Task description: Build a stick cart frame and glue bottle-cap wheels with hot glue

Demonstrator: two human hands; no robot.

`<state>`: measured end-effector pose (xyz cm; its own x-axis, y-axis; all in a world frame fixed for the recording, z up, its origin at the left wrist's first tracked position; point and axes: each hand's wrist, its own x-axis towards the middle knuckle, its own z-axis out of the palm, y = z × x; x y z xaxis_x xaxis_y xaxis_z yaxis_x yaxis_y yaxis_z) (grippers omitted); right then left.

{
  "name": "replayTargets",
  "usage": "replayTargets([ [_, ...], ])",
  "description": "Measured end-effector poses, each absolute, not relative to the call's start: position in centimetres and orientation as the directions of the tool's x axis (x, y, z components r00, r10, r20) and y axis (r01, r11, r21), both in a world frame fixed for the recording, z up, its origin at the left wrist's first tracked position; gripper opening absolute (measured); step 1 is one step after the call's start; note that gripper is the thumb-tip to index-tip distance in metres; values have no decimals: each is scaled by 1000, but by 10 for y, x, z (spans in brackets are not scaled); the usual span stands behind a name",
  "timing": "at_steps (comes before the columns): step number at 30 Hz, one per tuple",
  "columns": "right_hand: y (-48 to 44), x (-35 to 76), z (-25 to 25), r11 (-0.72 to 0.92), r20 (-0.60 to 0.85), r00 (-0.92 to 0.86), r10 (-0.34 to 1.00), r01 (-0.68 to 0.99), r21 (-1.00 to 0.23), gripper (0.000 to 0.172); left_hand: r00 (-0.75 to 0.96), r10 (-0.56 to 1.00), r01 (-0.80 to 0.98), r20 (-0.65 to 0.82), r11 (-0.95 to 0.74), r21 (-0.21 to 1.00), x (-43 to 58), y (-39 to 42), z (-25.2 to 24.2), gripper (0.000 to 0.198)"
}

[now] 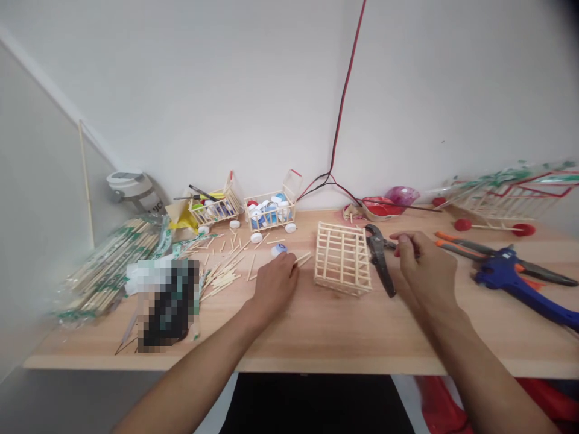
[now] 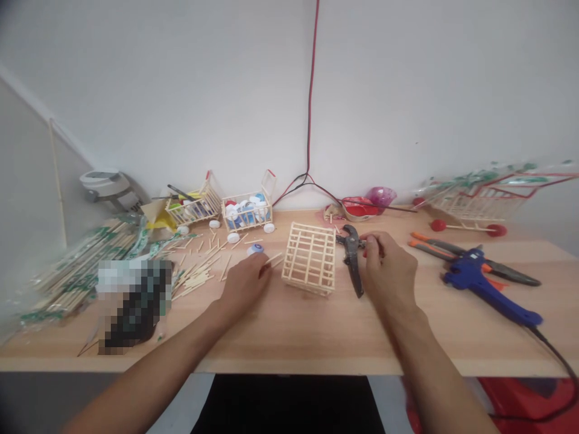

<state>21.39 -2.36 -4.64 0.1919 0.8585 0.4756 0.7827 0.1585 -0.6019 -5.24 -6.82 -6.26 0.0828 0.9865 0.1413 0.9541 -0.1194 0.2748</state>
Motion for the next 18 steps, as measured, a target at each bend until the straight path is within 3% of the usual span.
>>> replayTargets([
  [8,-15,221,-56,230,593,203,779,788,-571,24,39,999,984,28,-44,173,-61,-77,-48,17],
  [18,-16,223,-56,387,720,115,684,779,-493,27,-157,983,988,96,156,19,-121,-107,-37,19],
])
